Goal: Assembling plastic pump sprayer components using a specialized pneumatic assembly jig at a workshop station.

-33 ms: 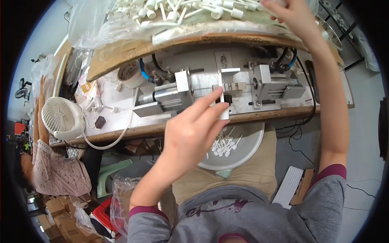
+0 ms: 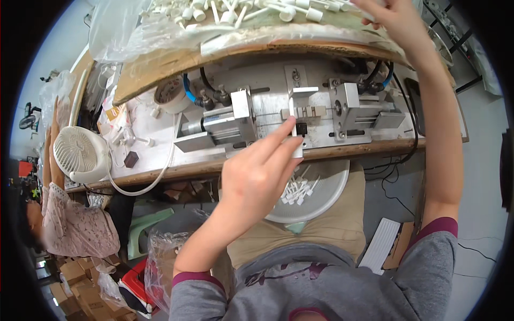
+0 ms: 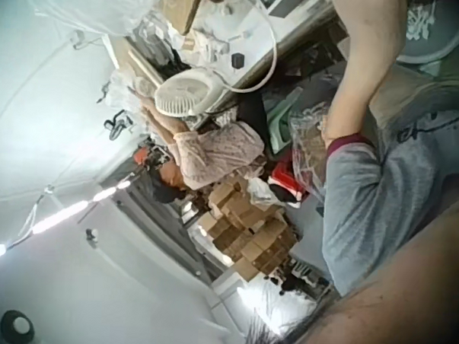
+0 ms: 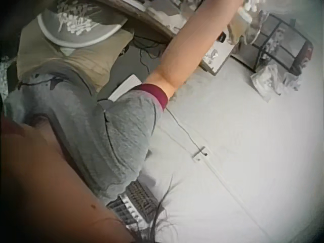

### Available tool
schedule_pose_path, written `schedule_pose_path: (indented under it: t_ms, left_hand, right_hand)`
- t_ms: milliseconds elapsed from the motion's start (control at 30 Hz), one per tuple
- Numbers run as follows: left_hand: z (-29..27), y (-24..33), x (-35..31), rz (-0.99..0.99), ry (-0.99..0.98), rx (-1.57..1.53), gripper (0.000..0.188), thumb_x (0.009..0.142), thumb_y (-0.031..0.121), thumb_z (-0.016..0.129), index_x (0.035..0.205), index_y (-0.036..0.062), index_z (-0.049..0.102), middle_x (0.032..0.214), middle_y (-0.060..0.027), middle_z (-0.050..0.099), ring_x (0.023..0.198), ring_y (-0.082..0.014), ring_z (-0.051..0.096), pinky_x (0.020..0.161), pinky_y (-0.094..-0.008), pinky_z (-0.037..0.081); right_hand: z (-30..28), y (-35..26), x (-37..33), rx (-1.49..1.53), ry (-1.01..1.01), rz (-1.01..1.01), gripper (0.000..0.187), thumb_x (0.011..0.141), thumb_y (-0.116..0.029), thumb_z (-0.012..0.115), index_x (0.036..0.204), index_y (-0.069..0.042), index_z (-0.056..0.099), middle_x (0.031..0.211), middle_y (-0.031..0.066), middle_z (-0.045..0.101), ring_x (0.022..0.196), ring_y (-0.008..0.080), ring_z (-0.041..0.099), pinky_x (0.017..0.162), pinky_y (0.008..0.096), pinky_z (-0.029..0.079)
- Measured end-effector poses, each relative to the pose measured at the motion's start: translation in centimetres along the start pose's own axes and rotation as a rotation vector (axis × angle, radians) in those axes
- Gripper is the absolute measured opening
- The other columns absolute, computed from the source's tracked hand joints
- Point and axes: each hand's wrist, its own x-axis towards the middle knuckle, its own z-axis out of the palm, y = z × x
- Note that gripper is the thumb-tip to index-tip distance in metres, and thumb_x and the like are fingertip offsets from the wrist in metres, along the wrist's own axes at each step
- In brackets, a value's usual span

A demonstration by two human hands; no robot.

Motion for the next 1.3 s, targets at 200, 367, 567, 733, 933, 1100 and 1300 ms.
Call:
schedule_pose_path:
  t_ms: [200,367,567,733,933,1100,1300]
  left_hand:
    - [2.0,-0.2,0.2,0.048,-0.076,0.277,0.026,0.074,0.012,0.078,0.099,0.0072,0.072,0.120,-0.0074,0.070,0.059,-0.0209,0.063,0.056,-0.0304,0.051]
    - [2.1,-0.3,0.9,0.023,-0.134,0.313,0.026,0.073,0.013,0.079,0.098,0.0087,0.073,0.119,-0.0064,0.071,0.057,-0.0211,0.063,0.056,-0.0306,0.051]
    - [1.7,0.2,1.5,-0.008,-0.039,0.074,0.038,0.073,0.017,0.083,0.106,0.0064,0.069,0.107,-0.0060,0.072,0.067,-0.0202,0.068,0.060,-0.0306,0.054]
    - [3.0,1.7,1.9,0.084,0.237,-0.111,0.044,0.073,0.007,0.078,0.113,0.0017,0.061,0.095,-0.0088,0.064,0.075,-0.0234,0.065,0.060,-0.0318,0.051]
    - [1.3,1.1,0.4,0.027,0.113,-0.060,0.033,0.073,0.004,0.075,0.105,-0.0003,0.067,0.101,-0.0117,0.066,0.077,-0.0218,0.064,0.063,-0.0324,0.052]
    - [2.2,0.0,-0.1,0.037,-0.034,0.222,0.030,0.073,0.008,0.079,0.102,0.0043,0.073,0.118,-0.0080,0.070,0.075,-0.0196,0.066,0.065,-0.0310,0.052]
    - [2.2,-0.3,0.8,0.036,-0.104,0.295,0.029,0.073,0.013,0.079,0.100,0.0068,0.074,0.116,-0.0069,0.072,0.060,-0.0190,0.063,0.056,-0.0298,0.047]
  right_hand:
    - [0.6,-1.2,-4.5,0.334,0.061,0.033,0.023,0.093,-0.015,0.066,0.109,0.002,0.068,0.083,0.0054,0.066,0.068,0.0088,0.061,0.060,0.0217,0.047]
    - [1.9,-0.3,-8.7,0.437,0.071,0.056,0.035,0.099,-0.021,0.060,0.127,0.001,0.062,0.088,0.0029,0.066,0.076,0.0060,0.060,0.061,0.0191,0.042]
    - [6.1,-1.8,-14.4,0.666,0.202,0.120,0.027,0.099,-0.014,0.062,0.123,-0.001,0.064,0.100,0.0047,0.069,0.074,0.0074,0.063,0.061,0.0197,0.048]
    - [10.0,-2.5,-18.0,0.689,0.113,0.175,0.028,0.100,-0.006,0.056,0.127,0.002,0.059,0.117,0.0131,0.067,0.094,0.0117,0.065,0.081,0.0257,0.055]
    - [8.4,-1.3,-18.4,0.696,0.088,0.268,0.029,0.100,-0.010,0.058,0.127,0.001,0.058,0.113,0.0103,0.070,0.090,0.0083,0.065,0.070,0.0201,0.052]
    - [7.2,-0.8,-18.2,0.675,0.122,0.110,0.031,0.101,-0.010,0.056,0.129,0.003,0.056,0.116,0.0125,0.067,0.107,0.0155,0.064,0.090,0.0253,0.049]
    - [6.0,-0.8,-18.5,0.447,0.131,-0.020,0.033,0.100,-0.008,0.057,0.131,0.005,0.055,0.119,0.0137,0.066,0.108,0.0186,0.064,0.092,0.0268,0.048]
